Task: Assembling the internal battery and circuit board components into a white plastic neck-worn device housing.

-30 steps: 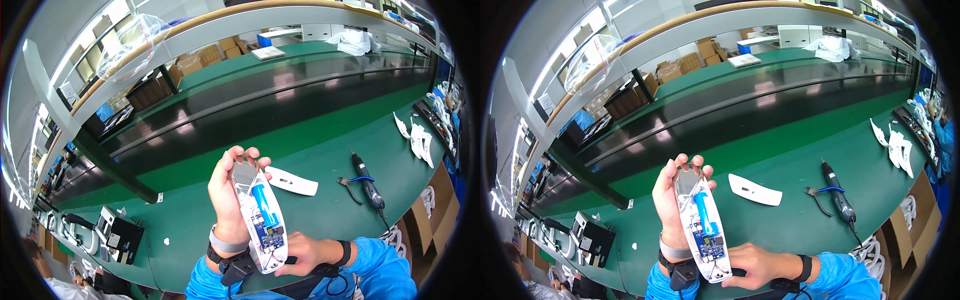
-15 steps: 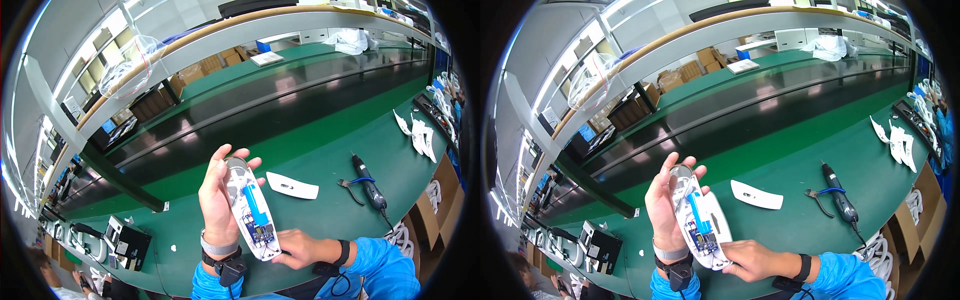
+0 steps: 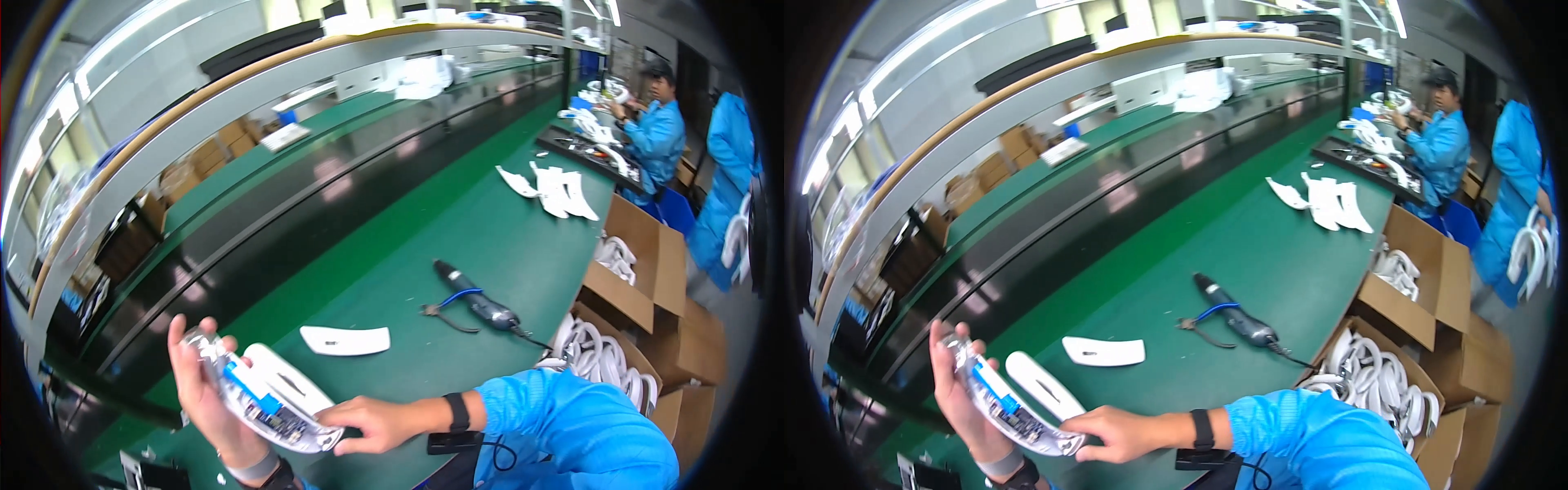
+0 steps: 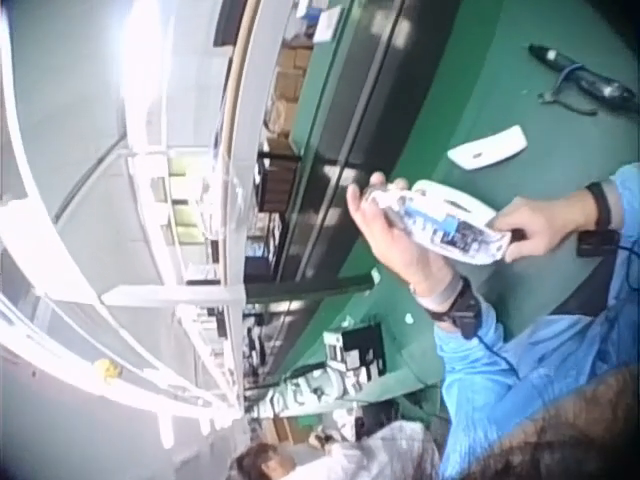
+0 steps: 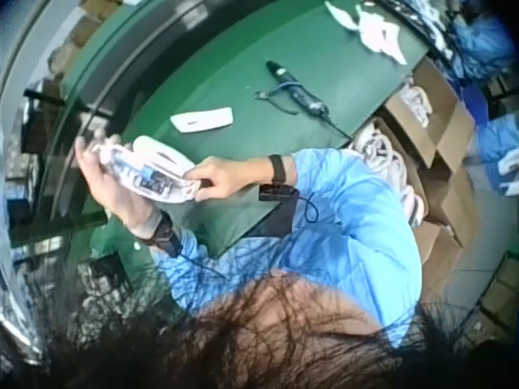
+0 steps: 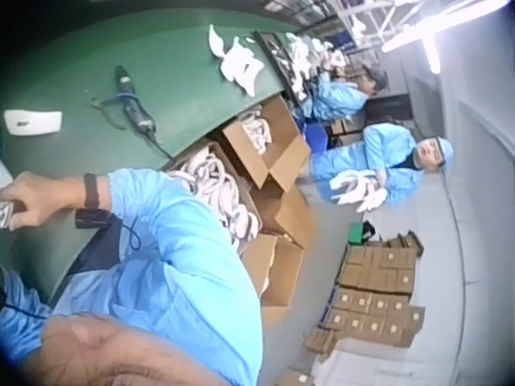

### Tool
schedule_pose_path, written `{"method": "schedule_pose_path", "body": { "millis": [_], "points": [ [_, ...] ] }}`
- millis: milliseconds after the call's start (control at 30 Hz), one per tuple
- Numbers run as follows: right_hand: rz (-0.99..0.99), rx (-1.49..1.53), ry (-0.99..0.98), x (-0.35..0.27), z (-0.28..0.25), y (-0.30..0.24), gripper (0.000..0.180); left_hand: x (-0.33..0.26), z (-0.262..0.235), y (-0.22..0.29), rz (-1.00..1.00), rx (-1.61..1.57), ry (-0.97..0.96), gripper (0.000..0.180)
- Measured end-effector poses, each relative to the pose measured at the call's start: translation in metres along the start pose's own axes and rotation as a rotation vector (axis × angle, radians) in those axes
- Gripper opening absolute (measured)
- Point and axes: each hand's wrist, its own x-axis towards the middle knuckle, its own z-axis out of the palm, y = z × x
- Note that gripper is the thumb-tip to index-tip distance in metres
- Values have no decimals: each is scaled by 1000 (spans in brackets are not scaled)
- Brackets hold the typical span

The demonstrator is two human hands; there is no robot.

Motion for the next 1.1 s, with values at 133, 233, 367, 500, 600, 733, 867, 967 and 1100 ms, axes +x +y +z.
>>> {"method": "schedule_pose_path", "body": {
  "millis": [133,233,367,500,600,733,867,967,1100],
  "points": [
    [39,-37,-6,-10,-6,5,33,2,11,-16,-49,-3,-25,37],
    [35,-90,-130,-10,-2,18,42,5,-5,-15,-69,52,-27,41],
    [-63,-115,45,-4,-6,6,27,4,-24,-6,-93,-27,-233,42],
    [-173,-64,41,-2,-4,5,33,20,-26,-17,-73,48,-151,44],
    [-161,-106,10,-7,-4,3,36,22,-28,-27,-101,49,-191,44],
    [-96,-182,-64,-11,2,6,37,6,-7,-25,-141,89,-126,43],
    [-121,-189,-23,-13,5,10,36,3,-1,-24,-111,81,-124,44],
    [-130,-196,-11,-12,5,11,36,2,7,-23,-121,83,-97,43],
    [-140,-229,-31,-11,8,16,36,1,3,-21,-117,107,-106,43]
  ]
}}
